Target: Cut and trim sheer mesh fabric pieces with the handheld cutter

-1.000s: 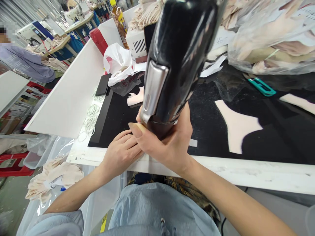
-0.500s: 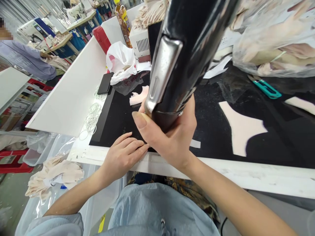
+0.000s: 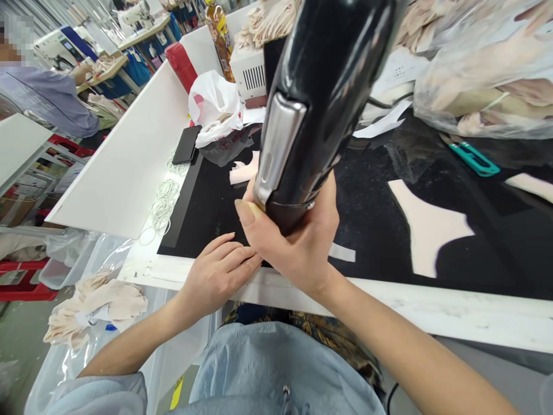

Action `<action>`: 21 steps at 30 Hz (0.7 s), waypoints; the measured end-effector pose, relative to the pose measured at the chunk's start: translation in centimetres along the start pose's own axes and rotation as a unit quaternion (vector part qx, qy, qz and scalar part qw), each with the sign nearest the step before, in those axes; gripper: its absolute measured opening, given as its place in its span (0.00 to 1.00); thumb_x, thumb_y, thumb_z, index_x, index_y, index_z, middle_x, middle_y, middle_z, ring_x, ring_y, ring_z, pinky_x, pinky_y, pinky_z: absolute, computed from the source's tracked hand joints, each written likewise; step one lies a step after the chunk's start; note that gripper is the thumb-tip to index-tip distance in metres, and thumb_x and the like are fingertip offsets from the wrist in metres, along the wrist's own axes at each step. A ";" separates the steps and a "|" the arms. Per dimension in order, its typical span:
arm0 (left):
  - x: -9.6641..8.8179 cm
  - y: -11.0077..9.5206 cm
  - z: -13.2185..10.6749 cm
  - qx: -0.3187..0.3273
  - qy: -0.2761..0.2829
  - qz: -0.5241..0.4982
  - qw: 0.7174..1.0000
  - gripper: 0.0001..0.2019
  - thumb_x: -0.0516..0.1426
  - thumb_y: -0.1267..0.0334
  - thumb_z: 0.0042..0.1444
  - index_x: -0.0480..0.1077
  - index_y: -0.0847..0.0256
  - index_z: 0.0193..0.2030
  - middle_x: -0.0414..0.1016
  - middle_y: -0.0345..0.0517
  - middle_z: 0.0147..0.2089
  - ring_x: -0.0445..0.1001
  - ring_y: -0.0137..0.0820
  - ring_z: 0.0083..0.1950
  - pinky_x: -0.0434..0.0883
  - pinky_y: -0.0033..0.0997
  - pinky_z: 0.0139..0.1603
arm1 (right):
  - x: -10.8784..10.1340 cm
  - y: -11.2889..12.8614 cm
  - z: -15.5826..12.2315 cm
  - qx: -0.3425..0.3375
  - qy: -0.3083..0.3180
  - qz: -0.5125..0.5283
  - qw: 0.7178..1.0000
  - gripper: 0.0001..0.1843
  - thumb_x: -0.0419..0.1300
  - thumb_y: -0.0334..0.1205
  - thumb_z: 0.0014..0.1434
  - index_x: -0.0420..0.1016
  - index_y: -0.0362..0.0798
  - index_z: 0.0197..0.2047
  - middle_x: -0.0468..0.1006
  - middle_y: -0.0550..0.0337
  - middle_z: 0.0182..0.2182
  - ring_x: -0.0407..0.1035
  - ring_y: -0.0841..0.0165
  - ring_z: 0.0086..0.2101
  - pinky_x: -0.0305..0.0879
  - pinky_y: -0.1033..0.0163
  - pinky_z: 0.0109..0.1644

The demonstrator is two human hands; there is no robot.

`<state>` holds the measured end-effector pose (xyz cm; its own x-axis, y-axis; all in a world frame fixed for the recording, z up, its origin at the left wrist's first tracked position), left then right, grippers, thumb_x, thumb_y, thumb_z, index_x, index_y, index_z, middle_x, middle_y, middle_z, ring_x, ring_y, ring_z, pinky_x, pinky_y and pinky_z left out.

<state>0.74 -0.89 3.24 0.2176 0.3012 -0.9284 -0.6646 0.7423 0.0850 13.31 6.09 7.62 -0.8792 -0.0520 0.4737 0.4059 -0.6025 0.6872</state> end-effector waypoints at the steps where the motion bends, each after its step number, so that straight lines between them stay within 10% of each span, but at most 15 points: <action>1: 0.0 0.0 0.0 0.000 0.002 0.000 1.000 0.07 0.56 0.70 0.68 0.74 0.61 0.49 0.81 0.41 0.44 0.78 0.29 0.43 0.70 0.40 0.61 | 0.0 0.0 0.0 0.000 -0.004 -0.004 1.000 0.17 0.69 0.40 0.55 0.74 0.56 0.47 0.76 0.63 0.29 0.73 0.65 0.26 0.76 0.53 0.27; 21: 0.1 2.3 -0.7 -0.041 0.011 -0.038 0.998 0.08 0.56 0.68 0.68 0.74 0.58 0.50 0.81 0.39 0.44 0.78 0.27 0.46 0.67 0.38 0.63 | 0.1 0.1 0.0 -0.007 0.019 0.014 1.000 0.19 0.70 0.40 0.54 0.73 0.58 0.47 0.75 0.65 0.29 0.69 0.66 0.24 0.71 0.55 0.25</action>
<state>-1.33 0.45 3.04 0.2537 0.2315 -0.9392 -0.7033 0.7107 -0.0148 13.25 6.00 7.76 -0.8760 -0.0991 0.4719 0.4277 -0.6117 0.6655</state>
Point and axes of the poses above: each hand's wrist, its own z-axis towards the middle knuckle, its own x-axis out of the palm, y = z × x, the point moved 7 cm from there along z, towards the middle knuckle
